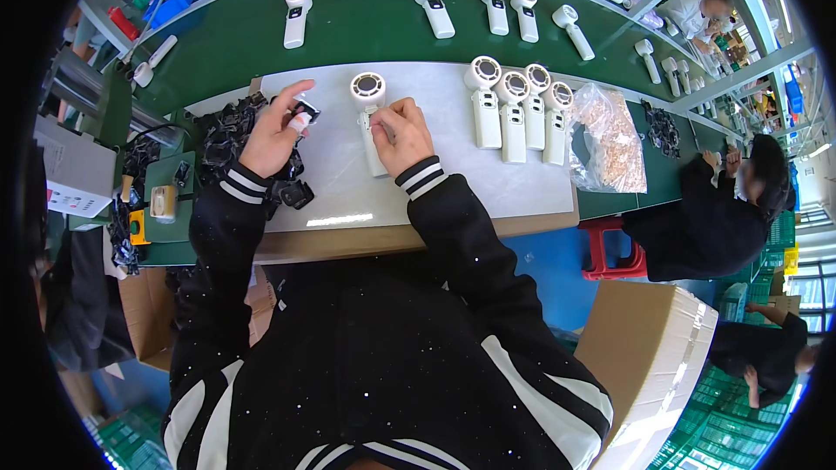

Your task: Assembling handheld electronic devices by inserting components into housings and testing them on a production line.

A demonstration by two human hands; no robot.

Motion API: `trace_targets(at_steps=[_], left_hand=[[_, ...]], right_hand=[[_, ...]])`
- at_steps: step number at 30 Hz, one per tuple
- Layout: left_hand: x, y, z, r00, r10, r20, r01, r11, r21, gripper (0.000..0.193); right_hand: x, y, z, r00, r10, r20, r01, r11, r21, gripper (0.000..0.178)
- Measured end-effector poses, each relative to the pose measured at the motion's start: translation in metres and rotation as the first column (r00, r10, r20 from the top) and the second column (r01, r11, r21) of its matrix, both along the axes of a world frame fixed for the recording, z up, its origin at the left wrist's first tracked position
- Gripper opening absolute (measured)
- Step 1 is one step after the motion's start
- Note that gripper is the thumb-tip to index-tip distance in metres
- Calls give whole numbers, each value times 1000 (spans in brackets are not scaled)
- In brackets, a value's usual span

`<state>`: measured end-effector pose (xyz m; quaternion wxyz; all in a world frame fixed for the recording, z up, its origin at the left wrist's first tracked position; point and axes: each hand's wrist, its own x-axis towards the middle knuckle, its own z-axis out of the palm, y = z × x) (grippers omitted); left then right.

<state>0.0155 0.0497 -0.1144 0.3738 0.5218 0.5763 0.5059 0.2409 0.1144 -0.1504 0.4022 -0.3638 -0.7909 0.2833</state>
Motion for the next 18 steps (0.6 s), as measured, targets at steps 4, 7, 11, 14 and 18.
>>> trace_targets(at_steps=[4, 7, 11, 14, 18], left_hand=[[24, 2, 5, 996, -50, 67, 55, 996, -67, 21], [34, 11, -9, 996, 19, 85, -15, 999, -40, 21], [41, 16, -25, 982, 87, 167, -80, 996, -46, 20], [45, 18, -30, 926, 92, 366, -50, 991, -124, 19], [60, 15, -27, 813, 147, 564, -106, 989, -104, 17]], right_hand=[[-10, 3, -2, 999, -41, -36, 37, 995, -92, 10], [-13, 8, -7, 998, -39, -56, 33, 994, -106, 10], [-13, 14, -6, 995, -10, -94, -2, 993, -120, 10], [-9, 20, -1, 989, 73, -131, -87, 991, -103, 8], [-3, 24, 6, 955, 69, -288, -163, 934, -317, 5]])
